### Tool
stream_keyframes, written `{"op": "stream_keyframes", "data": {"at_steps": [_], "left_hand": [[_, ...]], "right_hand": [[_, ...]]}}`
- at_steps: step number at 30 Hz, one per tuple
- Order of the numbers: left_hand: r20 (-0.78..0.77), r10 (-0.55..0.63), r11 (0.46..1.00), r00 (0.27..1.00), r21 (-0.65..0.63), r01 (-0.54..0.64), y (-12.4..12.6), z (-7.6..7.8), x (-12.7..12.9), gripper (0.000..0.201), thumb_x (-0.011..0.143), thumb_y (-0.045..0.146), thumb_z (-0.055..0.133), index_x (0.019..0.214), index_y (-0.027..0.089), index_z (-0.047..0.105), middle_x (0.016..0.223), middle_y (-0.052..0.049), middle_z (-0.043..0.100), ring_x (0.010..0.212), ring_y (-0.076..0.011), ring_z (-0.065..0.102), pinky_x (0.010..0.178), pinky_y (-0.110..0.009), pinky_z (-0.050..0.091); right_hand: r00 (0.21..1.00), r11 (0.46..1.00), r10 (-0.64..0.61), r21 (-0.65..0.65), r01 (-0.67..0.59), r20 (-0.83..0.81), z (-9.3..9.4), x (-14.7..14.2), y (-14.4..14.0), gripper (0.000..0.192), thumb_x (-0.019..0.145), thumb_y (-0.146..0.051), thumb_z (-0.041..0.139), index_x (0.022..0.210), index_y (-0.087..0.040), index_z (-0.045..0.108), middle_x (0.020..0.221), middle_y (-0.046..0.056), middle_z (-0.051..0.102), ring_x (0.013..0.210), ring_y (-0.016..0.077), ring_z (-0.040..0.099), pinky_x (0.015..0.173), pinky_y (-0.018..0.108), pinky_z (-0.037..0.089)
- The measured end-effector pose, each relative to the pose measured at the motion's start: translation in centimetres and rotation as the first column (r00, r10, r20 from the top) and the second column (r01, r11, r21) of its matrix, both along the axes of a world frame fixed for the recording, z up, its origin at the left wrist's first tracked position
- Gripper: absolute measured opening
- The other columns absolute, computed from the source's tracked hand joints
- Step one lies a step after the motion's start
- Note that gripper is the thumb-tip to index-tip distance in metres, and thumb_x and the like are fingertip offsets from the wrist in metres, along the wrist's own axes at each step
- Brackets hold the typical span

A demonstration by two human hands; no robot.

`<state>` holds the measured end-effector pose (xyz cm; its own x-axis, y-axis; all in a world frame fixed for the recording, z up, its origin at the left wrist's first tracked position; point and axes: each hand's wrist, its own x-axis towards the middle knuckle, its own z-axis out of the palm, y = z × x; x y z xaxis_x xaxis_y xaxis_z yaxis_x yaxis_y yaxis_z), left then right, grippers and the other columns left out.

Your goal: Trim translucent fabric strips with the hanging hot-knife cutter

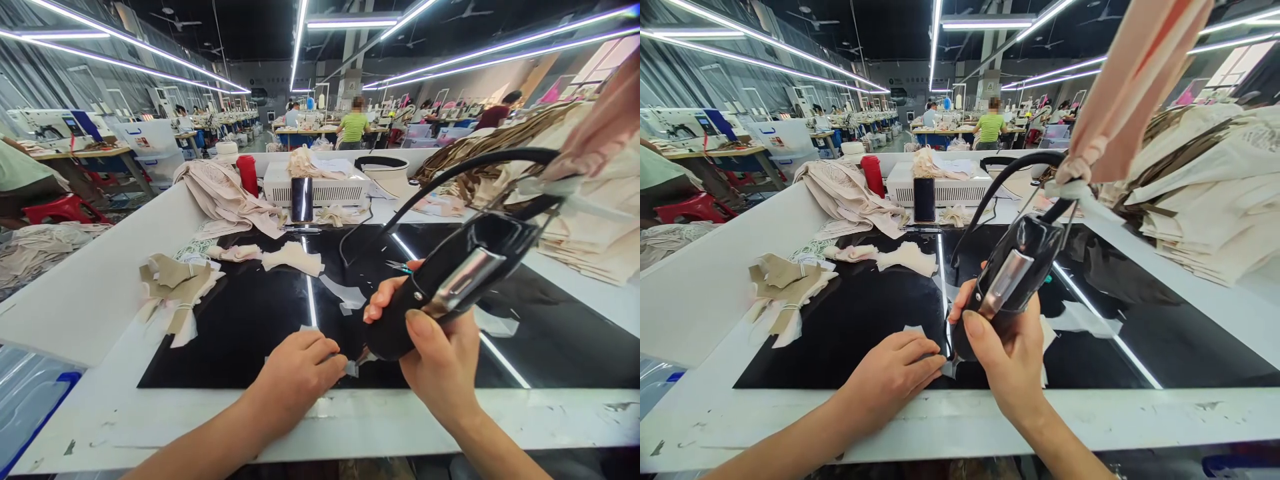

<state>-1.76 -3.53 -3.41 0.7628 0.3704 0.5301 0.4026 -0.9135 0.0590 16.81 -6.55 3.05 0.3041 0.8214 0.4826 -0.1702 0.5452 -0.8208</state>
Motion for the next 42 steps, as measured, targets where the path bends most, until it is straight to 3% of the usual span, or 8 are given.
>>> {"op": "stream_keyframes", "data": {"at_steps": [10, 16, 22, 27, 42], "left_hand": [[0.016, -0.013, 0.998, 1.0, 0.065, 0.012, 0.1, -0.2, 0.0, 0.018, 0.11, 0.018, 0.048, 0.114, 0.017, 0.066, 0.102, -0.002, 0.074, 0.094, -0.0173, 0.071, 0.082, -0.032, 0.061], [0.007, -0.014, 0.999, 1.0, 0.049, 0.013, 0.1, 0.0, -0.1, 0.021, 0.112, 0.023, 0.046, 0.116, 0.017, 0.066, 0.102, -0.003, 0.074, 0.094, -0.0177, 0.071, 0.083, -0.033, 0.062], [0.046, -0.039, 0.998, 0.998, 0.056, 0.037, 0.0, 0.4, -0.3, 0.023, 0.113, 0.027, 0.046, 0.118, 0.017, 0.066, 0.113, -0.004, 0.075, 0.105, -0.0199, 0.07, 0.096, -0.037, 0.059], [0.07, -0.083, 0.995, 0.994, 0.056, 0.079, -0.2, 1.2, -0.2, 0.019, 0.111, 0.024, 0.05, 0.106, 0.018, 0.068, 0.101, -0.002, 0.075, 0.098, -0.0175, 0.07, 0.096, -0.035, 0.058], [0.019, -0.113, 0.993, 0.993, -0.013, 0.113, -0.2, 0.9, 0.1, 0.022, 0.11, 0.029, 0.052, 0.113, 0.015, 0.068, 0.1, -0.003, 0.074, 0.093, -0.0188, 0.068, 0.093, -0.036, 0.058]], "right_hand": [[0.999, 0.999, -0.045, 0.001, 0.045, -0.024, 0.6, 0.3, 0.0, 0.039, 0.091, -0.042, 0.079, 0.123, -0.033, 0.059, 0.09, -0.003, 0.07, 0.072, 0.0166, 0.066, 0.069, 0.033, 0.06], [1.0, 1.0, 0.007, 0.009, -0.007, 0.005, 0.2, -0.1, -0.2, 0.038, 0.091, -0.043, 0.078, 0.121, -0.032, 0.058, 0.091, -0.002, 0.069, 0.071, 0.0173, 0.065, 0.063, 0.033, 0.057], [1.0, 1.0, -0.011, 0.013, 0.011, -0.005, 0.0, 0.1, -0.3, 0.04, 0.091, -0.043, 0.079, 0.124, -0.032, 0.059, 0.09, -0.002, 0.069, 0.072, 0.0171, 0.065, 0.066, 0.034, 0.056], [1.0, 1.0, -0.008, 0.004, 0.008, -0.001, 0.0, 0.4, -0.5, 0.037, 0.092, -0.043, 0.078, 0.122, -0.033, 0.059, 0.091, -0.003, 0.069, 0.073, 0.0165, 0.065, 0.069, 0.033, 0.056], [1.0, 1.0, -0.004, 0.008, 0.004, 0.0, -0.6, 0.4, -0.5, 0.039, 0.093, -0.042, 0.077, 0.126, -0.034, 0.059, 0.093, -0.002, 0.069, 0.075, 0.0161, 0.065, 0.071, 0.032, 0.057]]}}
